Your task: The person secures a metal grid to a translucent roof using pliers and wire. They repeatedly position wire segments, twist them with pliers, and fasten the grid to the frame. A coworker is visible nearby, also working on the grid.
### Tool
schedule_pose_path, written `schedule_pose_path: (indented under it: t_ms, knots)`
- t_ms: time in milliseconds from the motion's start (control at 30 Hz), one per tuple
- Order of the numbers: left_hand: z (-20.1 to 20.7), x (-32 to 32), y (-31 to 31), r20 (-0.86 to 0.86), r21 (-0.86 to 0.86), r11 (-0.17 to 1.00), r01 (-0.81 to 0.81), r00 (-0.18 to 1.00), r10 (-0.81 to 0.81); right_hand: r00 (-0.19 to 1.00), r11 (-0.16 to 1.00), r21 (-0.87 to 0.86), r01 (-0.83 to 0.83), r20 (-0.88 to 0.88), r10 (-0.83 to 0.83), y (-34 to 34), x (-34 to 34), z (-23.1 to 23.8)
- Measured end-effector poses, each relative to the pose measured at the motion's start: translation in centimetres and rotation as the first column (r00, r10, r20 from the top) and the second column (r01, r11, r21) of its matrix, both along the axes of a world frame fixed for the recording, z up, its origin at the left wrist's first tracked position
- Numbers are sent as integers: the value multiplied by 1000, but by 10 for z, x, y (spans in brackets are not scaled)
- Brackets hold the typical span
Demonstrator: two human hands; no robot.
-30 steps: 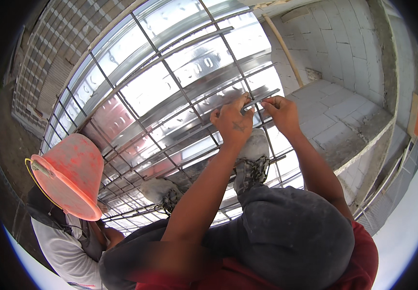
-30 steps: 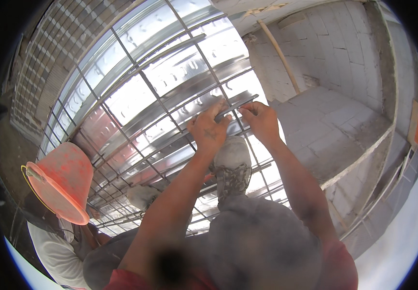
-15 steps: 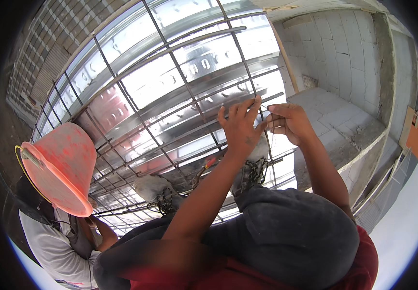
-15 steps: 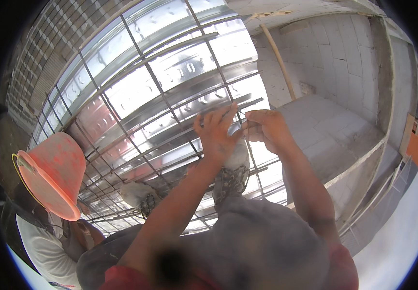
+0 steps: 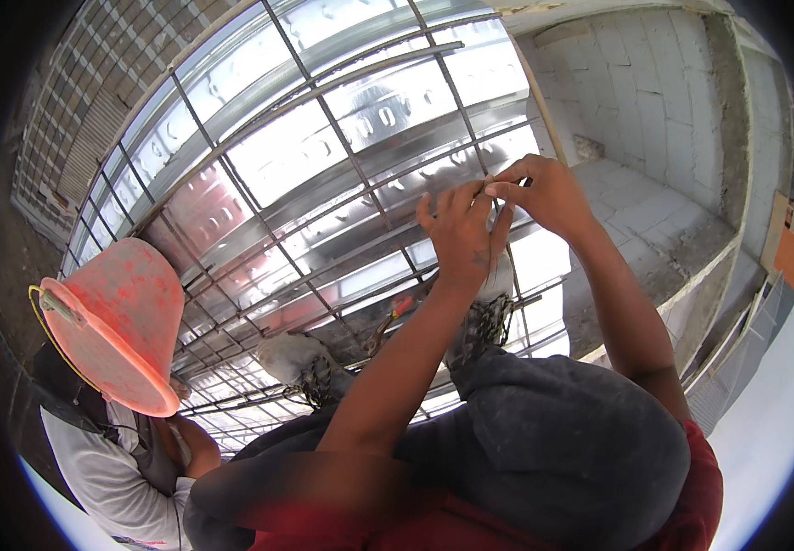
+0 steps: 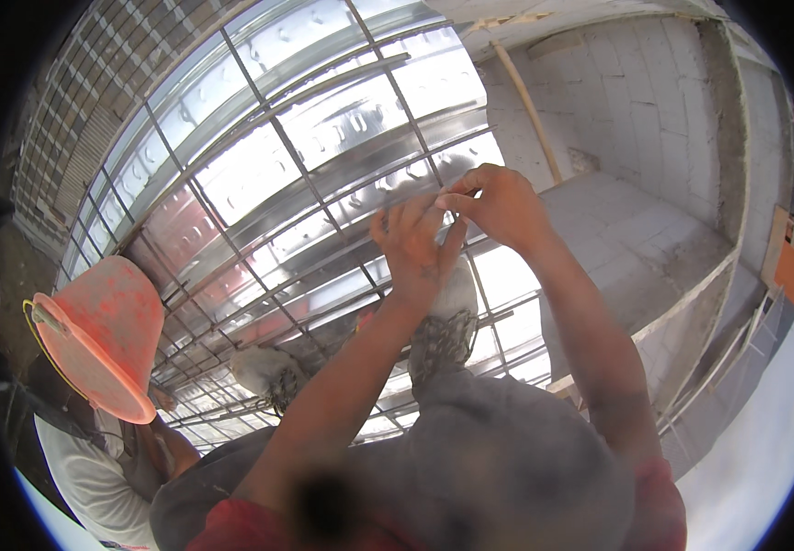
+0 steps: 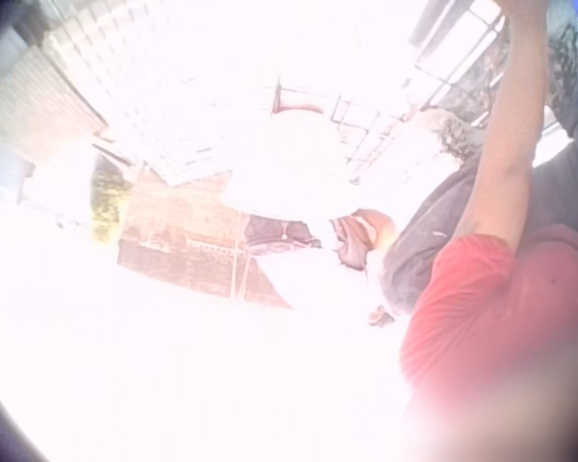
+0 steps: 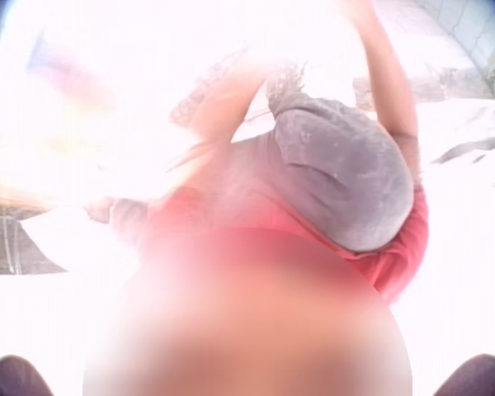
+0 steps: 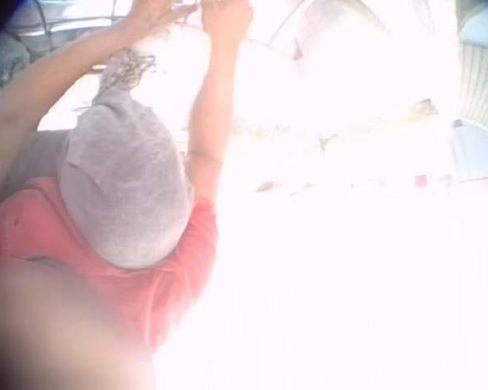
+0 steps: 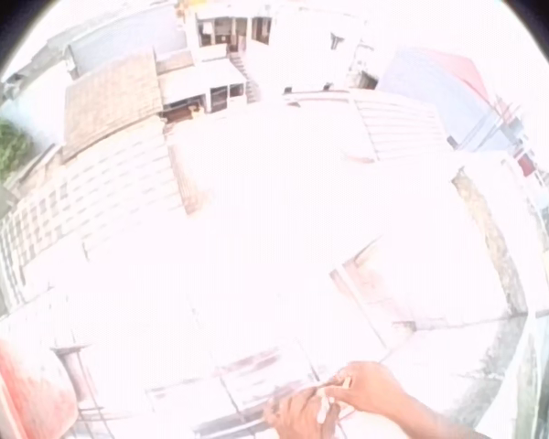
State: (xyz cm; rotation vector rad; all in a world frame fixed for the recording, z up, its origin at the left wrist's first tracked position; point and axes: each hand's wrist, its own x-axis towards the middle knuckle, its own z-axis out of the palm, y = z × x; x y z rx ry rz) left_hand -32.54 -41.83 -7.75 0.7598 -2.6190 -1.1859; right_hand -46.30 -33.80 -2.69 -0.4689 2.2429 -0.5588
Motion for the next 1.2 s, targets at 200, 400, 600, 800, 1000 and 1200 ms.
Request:
schedule_pose_path:
  t_ms: [200, 400, 600, 800, 1000, 1200]
  knots:
    - [6, 1, -26, -23, 56, 985, 162, 987, -161, 974, 993, 98, 65, 212, -85, -3, -14, -11]
    - [10, -7, -27, 16, 534, 841, -90, 995, 97, 970, 1000, -3, 21, 244, -19, 0, -16, -11]
    - [3, -2, -25, -104, 256, 966, 40, 994, -13, 981, 984, -71, -165, 95, 171, -7, -15, -12]
    - [4, -3, -11, -94, 431, 898, -90, 985, 144, 976, 977, -45, -209, 56, 212, -12, -21, -18]
    - [7, -2, 6, -185, 81, 995, -64, 980, 78, 973, 975, -14, -222, 62, 223, -16, -23, -12]
    - [5, -2, -4, -212, 159, 986, -57, 973, 90, 984, 982, -80, -169, 47, 173, 0, -13, -7]
